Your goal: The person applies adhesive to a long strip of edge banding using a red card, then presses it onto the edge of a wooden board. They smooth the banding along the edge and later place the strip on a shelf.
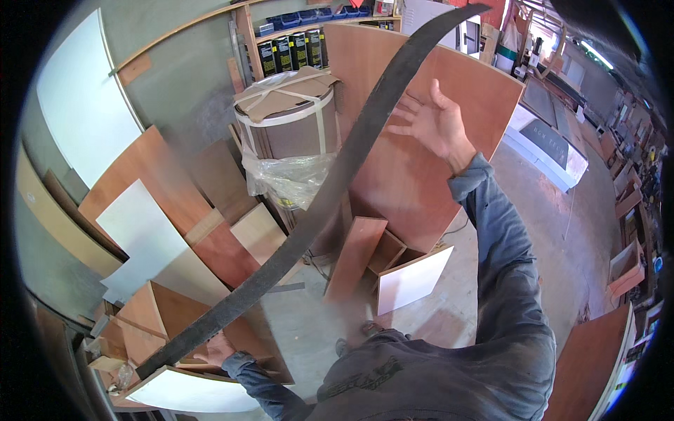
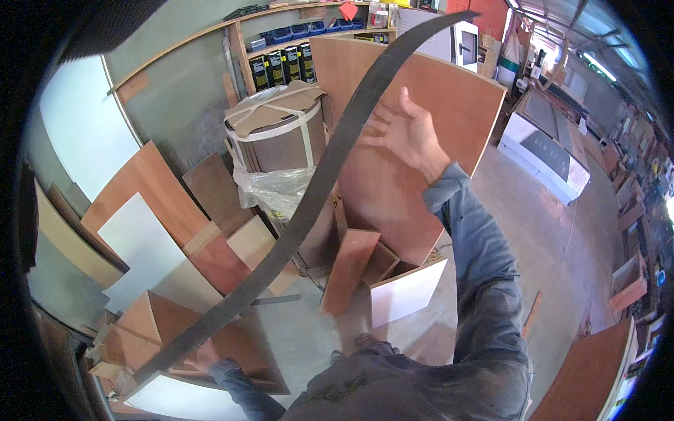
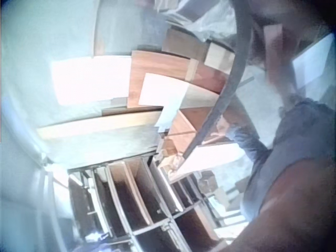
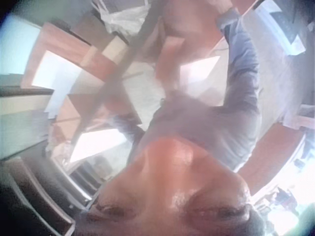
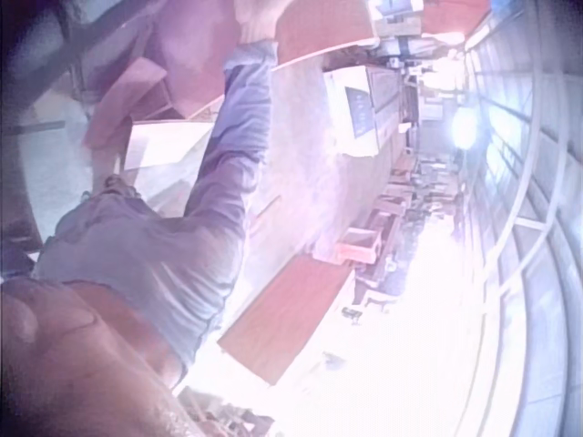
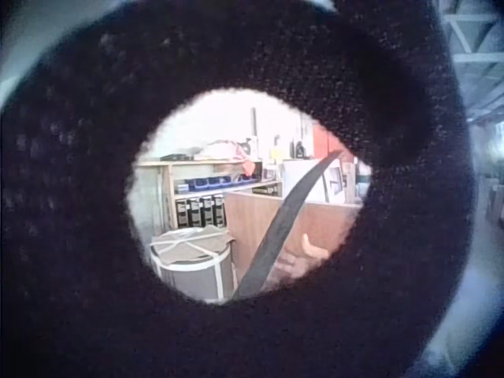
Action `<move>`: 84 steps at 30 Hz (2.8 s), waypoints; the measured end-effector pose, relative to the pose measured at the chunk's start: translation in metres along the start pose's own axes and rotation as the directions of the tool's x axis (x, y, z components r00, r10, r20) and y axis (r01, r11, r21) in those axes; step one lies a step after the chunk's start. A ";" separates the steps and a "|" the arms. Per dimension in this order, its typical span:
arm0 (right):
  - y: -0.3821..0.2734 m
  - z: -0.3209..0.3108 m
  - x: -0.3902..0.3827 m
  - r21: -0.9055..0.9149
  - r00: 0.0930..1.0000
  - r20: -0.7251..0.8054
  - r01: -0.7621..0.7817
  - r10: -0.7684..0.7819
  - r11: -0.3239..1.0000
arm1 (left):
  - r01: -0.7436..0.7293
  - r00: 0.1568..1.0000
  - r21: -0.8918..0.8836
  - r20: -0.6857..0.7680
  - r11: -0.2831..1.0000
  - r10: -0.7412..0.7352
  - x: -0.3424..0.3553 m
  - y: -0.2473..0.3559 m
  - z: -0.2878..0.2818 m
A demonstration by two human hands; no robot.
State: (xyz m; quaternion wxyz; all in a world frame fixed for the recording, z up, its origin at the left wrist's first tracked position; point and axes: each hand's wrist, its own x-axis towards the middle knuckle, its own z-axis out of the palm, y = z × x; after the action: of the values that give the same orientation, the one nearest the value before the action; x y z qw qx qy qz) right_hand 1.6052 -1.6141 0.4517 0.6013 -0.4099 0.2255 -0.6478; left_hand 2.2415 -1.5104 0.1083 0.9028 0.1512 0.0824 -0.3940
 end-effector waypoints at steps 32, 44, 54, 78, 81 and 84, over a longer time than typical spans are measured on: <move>-0.268 -0.078 0.028 -0.163 0.720 -0.295 0.610 -0.628 0.775 | 0.446 0.706 -0.166 0.670 0.879 -0.232 -0.098 -0.094 0.264; -0.210 -0.217 -0.010 0.445 0.841 -0.386 0.529 -0.378 0.723 | 0.623 0.726 -0.222 0.523 0.750 -0.448 -0.121 -0.220 0.199; -0.177 -0.240 -0.012 0.513 0.870 -0.349 0.489 -0.349 0.706 | 0.714 0.698 -0.293 0.368 0.636 -0.614 -0.160 -0.265 0.150; -0.218 -0.240 -0.016 -0.081 0.725 -0.593 0.378 -0.350 0.922 | 0.564 0.737 -0.061 0.488 0.824 -0.468 -0.112 -0.254 0.191; -0.231 -0.243 -0.015 -0.163 0.670 -0.602 0.430 -0.435 0.888 | 0.572 0.754 -0.011 0.401 0.820 -0.520 -0.082 -0.253 0.237; -0.245 -0.235 -0.026 0.002 0.744 -0.543 0.464 -0.389 0.886 | 0.583 0.709 0.050 0.456 0.811 -0.538 -0.046 -0.255 0.298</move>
State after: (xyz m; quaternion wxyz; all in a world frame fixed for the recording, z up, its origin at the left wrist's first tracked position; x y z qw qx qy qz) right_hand 1.2698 -1.5929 0.5050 0.3778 -0.2142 0.2370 -0.8691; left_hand 2.0315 -1.7439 0.3478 0.7402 -0.0204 -0.0672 -0.6687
